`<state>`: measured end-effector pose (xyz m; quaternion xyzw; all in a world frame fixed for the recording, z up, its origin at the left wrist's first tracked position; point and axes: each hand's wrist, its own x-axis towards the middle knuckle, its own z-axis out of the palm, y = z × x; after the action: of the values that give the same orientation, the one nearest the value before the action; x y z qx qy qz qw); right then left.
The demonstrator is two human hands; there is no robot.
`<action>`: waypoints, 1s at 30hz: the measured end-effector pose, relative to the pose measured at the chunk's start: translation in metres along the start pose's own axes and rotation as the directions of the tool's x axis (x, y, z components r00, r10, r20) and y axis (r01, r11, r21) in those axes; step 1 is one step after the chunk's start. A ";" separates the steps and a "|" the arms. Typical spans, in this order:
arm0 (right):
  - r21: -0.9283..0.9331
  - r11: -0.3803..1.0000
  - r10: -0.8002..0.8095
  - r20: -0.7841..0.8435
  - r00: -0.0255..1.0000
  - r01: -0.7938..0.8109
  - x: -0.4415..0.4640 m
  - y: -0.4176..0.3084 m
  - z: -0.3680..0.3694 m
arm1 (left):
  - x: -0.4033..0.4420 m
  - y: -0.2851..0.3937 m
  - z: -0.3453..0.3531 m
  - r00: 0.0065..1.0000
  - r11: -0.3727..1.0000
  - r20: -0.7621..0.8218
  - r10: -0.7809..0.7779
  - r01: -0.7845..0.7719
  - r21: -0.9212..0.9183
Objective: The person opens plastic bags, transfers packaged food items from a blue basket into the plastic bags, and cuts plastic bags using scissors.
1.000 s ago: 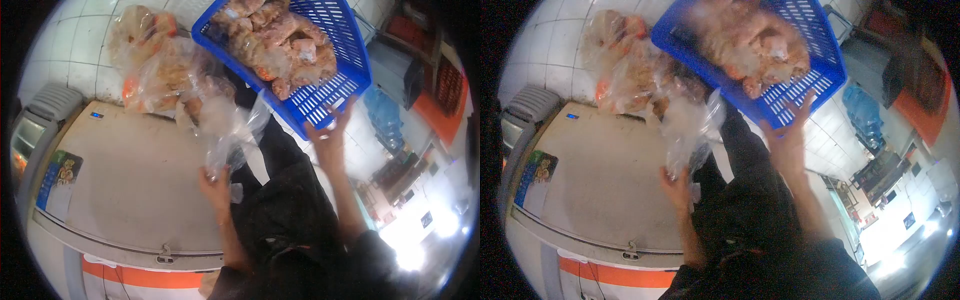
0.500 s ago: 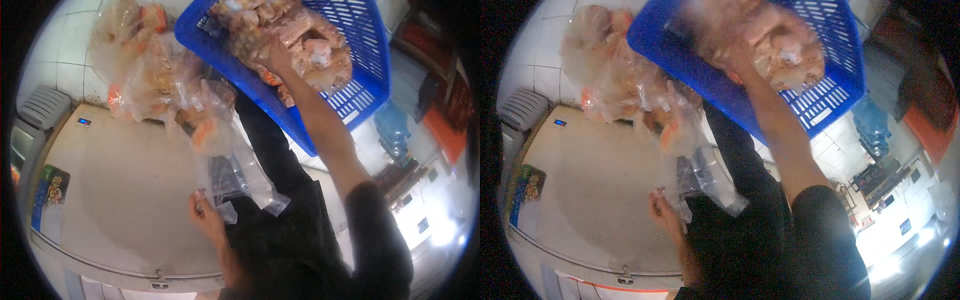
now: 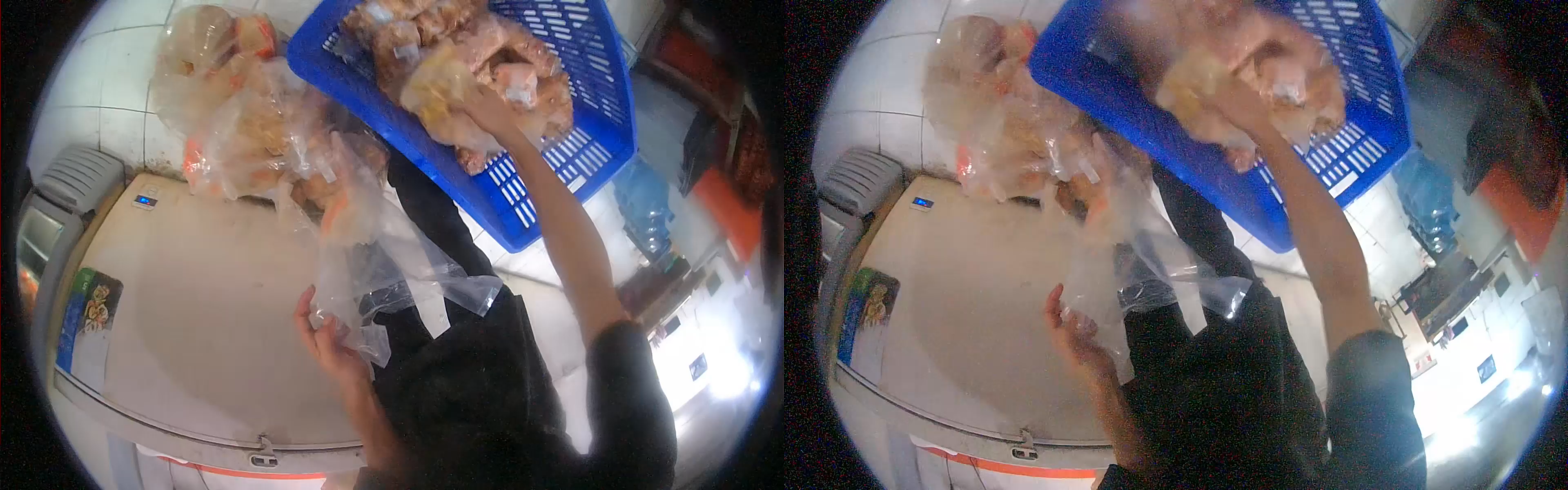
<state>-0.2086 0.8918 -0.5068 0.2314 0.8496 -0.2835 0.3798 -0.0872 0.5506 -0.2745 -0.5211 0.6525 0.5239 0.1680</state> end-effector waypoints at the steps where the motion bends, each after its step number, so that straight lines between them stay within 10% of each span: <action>1: 0.039 0.997 -0.060 -0.002 0.998 0.060 -0.020 0.010 -0.017 | 0.000 0.003 0.006 0.998 1.000 -0.055 -0.022 0.021 -0.019; 7: 0.418 0.908 -0.172 0.309 0.935 0.029 -0.147 -0.021 -0.136 | 0.045 0.005 0.003 0.839 0.969 0.507 0.200 -0.245 0.023; 11: 0.169 0.945 -0.319 0.654 0.686 0.279 -0.185 -0.124 -0.188 | 0.033 0.039 0.029 0.568 0.983 0.817 0.104 -0.185 0.004; 19: -0.110 0.776 -0.198 0.893 0.405 0.621 -0.195 -0.258 -0.158 | -0.019 0.046 -0.002 0.609 0.964 0.793 0.034 0.189 -0.186; 22: -0.070 0.661 -0.603 0.544 0.584 0.748 -0.222 -0.245 -0.151 | -0.008 0.034 -0.013 0.676 0.946 0.736 -0.035 0.259 -0.193; 25: -0.211 0.727 -0.666 -0.446 0.597 0.653 -0.243 -0.212 -0.137 | -0.005 0.026 -0.014 0.695 0.905 0.719 0.016 0.296 -0.306; 30: 0.390 0.818 -0.269 -0.392 0.880 0.424 -0.294 -0.163 -0.052 | -0.010 0.054 -0.011 0.691 0.930 0.685 0.229 0.053 -0.364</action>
<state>-0.1563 0.7544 -0.1997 0.1976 0.8345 -0.5021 0.1119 -0.1256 0.5416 -0.2355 -0.2642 0.4537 0.8015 0.2863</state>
